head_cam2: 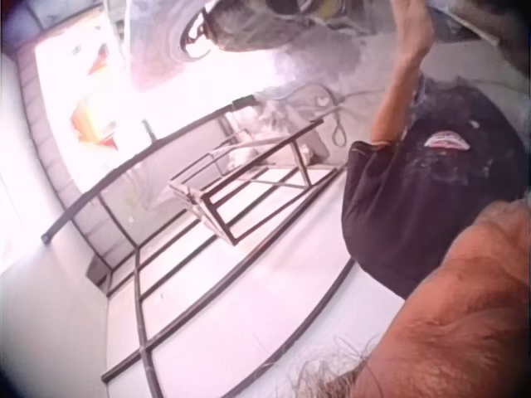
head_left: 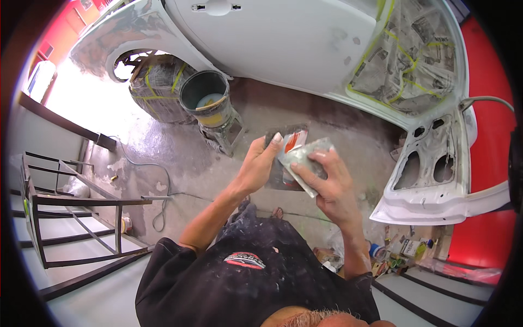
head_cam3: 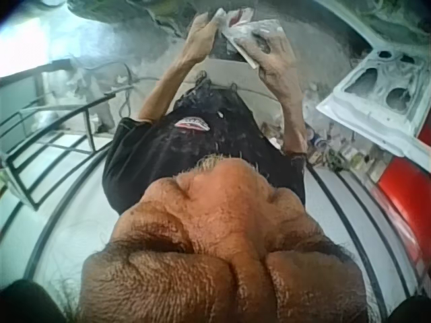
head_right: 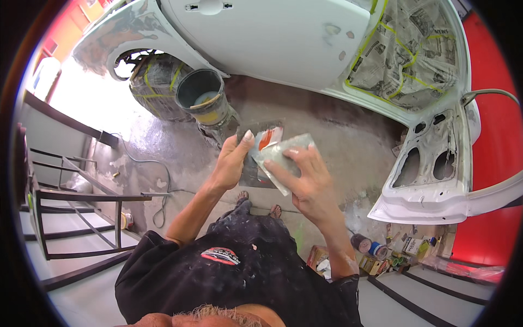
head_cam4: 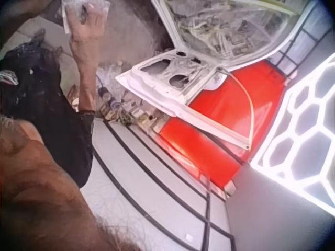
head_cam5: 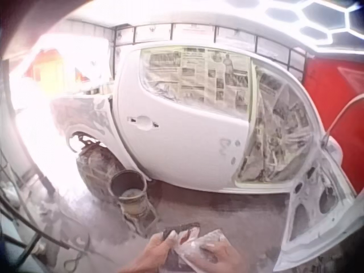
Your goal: Mix automotive body filler and prepare for application on a car door.
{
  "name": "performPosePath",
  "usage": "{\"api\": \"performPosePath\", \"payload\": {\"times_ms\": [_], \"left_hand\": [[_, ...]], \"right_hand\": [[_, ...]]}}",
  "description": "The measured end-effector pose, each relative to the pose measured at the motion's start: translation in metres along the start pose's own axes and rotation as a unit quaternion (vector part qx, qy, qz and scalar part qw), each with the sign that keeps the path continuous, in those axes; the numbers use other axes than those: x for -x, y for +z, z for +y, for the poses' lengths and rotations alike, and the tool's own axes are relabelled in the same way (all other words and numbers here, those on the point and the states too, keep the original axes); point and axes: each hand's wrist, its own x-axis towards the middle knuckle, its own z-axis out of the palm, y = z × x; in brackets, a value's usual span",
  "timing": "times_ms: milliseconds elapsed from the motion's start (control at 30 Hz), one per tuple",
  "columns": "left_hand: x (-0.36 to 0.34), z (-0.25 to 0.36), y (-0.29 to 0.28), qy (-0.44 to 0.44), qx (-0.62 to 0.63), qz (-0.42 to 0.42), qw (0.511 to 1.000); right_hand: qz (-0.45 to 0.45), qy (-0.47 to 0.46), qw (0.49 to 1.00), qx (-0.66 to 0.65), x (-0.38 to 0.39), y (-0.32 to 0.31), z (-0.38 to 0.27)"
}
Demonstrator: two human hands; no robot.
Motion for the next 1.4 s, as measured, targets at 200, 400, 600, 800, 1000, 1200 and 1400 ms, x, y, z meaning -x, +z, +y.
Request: {"api": "performPosePath", "payload": {"times_ms": [200, 400, 600, 800, 1000, 1200, 1400], "left_hand": [[0.010, 0.002, 0.011, 0.020, 0.071, 0.053, 0.996], [0.005, -0.008, 0.000, -0.080, 0.218, 0.096, 0.968], [0.016, -0.020, -0.019, -0.139, 0.444, 0.003, 0.885], [0.011, -0.016, -0.013, 0.051, 0.092, 0.176, 0.979], [0.008, -0.024, 0.010, 0.434, -0.357, 0.072, 0.824], [0.026, -0.026, 0.011, 0.220, -0.551, -0.064, 0.802], [0.036, -0.046, -0.008, 0.092, -0.481, 0.003, 0.872]], "right_hand": [[-0.020, 0.006, 0.999, -0.042, -0.001, -0.001, -0.013], [-0.055, -0.040, 0.993, -0.097, -0.007, -0.001, -0.028], [-0.015, -0.018, 0.998, -0.059, 0.011, 0.006, 0.009], [0.162, 0.291, 0.839, -0.430, 0.045, 0.034, 0.023], [0.240, 0.449, 0.423, -0.749, 0.043, 0.119, 0.030], [0.153, 0.444, 0.337, -0.816, 0.056, 0.109, 0.037], [0.254, 0.372, 0.281, -0.847, 0.051, 0.083, 0.046]]}}
